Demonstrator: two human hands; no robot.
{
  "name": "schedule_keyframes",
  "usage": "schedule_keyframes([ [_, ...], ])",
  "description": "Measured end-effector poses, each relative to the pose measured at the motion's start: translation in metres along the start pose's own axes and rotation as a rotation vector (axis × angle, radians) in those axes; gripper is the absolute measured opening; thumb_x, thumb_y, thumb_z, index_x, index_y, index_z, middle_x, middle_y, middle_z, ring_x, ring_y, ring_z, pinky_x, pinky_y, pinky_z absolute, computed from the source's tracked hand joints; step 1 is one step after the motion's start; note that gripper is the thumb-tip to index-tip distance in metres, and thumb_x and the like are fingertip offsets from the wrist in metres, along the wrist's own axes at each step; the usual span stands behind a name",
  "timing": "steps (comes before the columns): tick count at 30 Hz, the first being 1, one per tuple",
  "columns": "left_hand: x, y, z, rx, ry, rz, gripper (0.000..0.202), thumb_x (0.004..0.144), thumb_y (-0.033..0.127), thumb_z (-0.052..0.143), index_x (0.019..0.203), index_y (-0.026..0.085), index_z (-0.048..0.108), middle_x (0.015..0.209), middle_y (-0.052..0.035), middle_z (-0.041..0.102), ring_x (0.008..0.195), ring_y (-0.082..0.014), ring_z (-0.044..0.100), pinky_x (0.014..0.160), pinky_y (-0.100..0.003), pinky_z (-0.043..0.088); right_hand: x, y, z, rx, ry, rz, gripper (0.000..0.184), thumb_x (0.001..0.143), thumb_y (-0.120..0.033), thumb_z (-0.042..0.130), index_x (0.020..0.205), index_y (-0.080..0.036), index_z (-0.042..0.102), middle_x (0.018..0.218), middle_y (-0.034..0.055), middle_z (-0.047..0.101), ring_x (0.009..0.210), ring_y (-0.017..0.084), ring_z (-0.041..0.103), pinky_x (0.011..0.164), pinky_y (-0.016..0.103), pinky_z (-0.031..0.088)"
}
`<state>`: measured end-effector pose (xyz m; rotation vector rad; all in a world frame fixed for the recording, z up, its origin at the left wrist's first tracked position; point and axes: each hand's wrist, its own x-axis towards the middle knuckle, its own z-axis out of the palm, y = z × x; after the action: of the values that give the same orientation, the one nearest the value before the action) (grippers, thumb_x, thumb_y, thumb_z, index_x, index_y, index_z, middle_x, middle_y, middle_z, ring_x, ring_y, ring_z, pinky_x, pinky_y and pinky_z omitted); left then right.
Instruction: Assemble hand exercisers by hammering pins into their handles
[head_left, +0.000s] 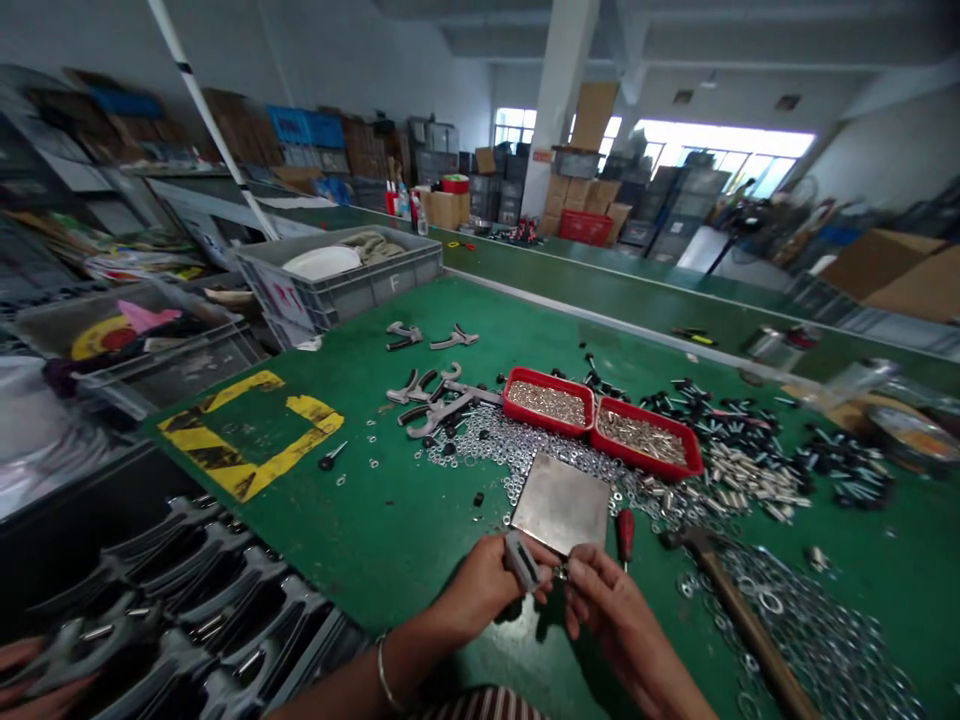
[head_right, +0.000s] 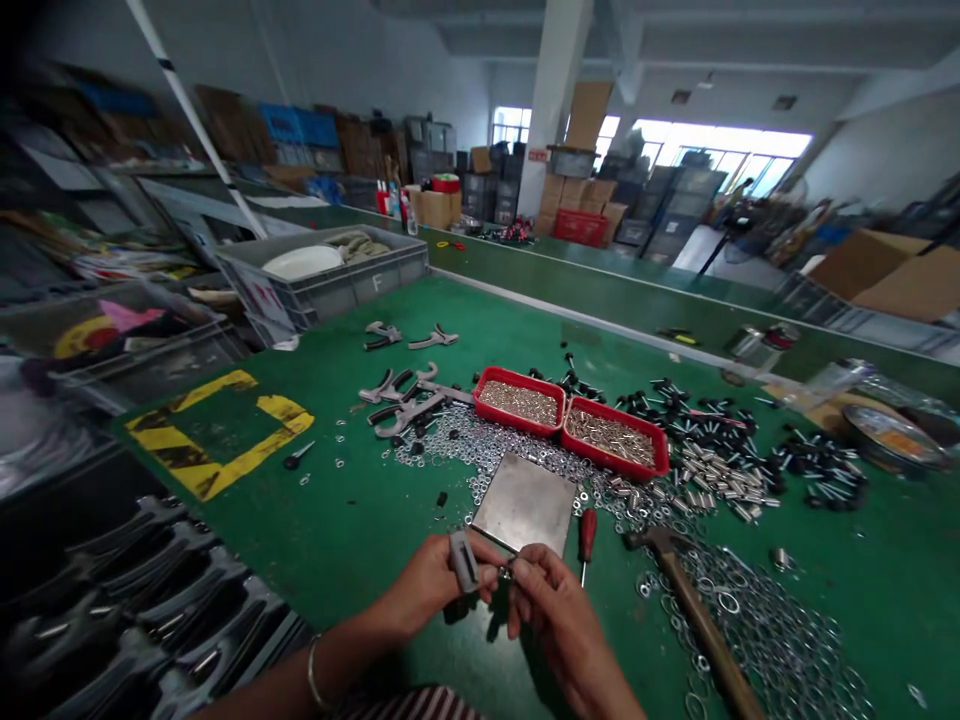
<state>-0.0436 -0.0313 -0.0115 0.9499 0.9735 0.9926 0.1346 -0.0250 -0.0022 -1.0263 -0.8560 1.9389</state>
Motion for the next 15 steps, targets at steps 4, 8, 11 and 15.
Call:
schedule_keyframes([
  [4, -0.002, -0.009, -0.001, 0.045, -0.005, 0.044, 0.028, 0.073, 0.036, 0.075, 0.087, 0.012, 0.073, 0.086, -0.0072, 0.067, 0.069, -0.0148, 0.064, 0.065, -0.026, 0.051, 0.001, 0.004, -0.007, 0.084, 0.025, 0.105, 0.033, 0.078, -0.036, 0.078, 0.1, -0.016, 0.064, 0.082, 0.0022, 0.068, 0.07, 0.014, 0.066, 0.067, 0.026, 0.053],
  [8, 0.002, -0.015, -0.008, 0.211, 0.015, 0.076, 0.03, 0.07, 0.018, 0.071, 0.101, 0.016, 0.068, 0.09, -0.0043, 0.065, 0.073, -0.013, 0.061, 0.062, -0.021, 0.048, -0.001, -0.003, -0.018, -0.144, 0.057, 0.003, 0.03, 0.078, -0.038, 0.077, 0.097, -0.017, 0.065, 0.087, 0.0039, 0.069, 0.076, 0.018, 0.068, 0.074, 0.031, 0.055],
  [11, 0.013, -0.016, -0.013, 0.22, 0.08, 0.068, 0.042, 0.069, 0.013, 0.066, 0.11, 0.019, 0.058, 0.09, -0.0008, 0.062, 0.068, -0.011, 0.057, 0.054, -0.017, 0.044, -0.005, -0.013, -0.025, -0.396, 0.115, -0.204, 0.025, 0.084, -0.04, 0.071, 0.097, -0.02, 0.063, 0.088, 0.0038, 0.069, 0.082, 0.022, 0.068, 0.073, 0.034, 0.056],
  [15, 0.036, -0.023, -0.008, 0.163, 0.112, 0.086, 0.028, 0.071, 0.01, 0.056, 0.097, 0.02, 0.054, 0.082, 0.0008, 0.058, 0.062, -0.0113, 0.053, 0.046, -0.017, 0.038, -0.009, -0.021, -0.022, -0.505, 0.157, -0.267, 0.027, 0.087, -0.043, 0.065, 0.101, -0.022, 0.058, 0.095, 0.006, 0.071, 0.086, 0.025, 0.07, 0.078, 0.037, 0.056],
])
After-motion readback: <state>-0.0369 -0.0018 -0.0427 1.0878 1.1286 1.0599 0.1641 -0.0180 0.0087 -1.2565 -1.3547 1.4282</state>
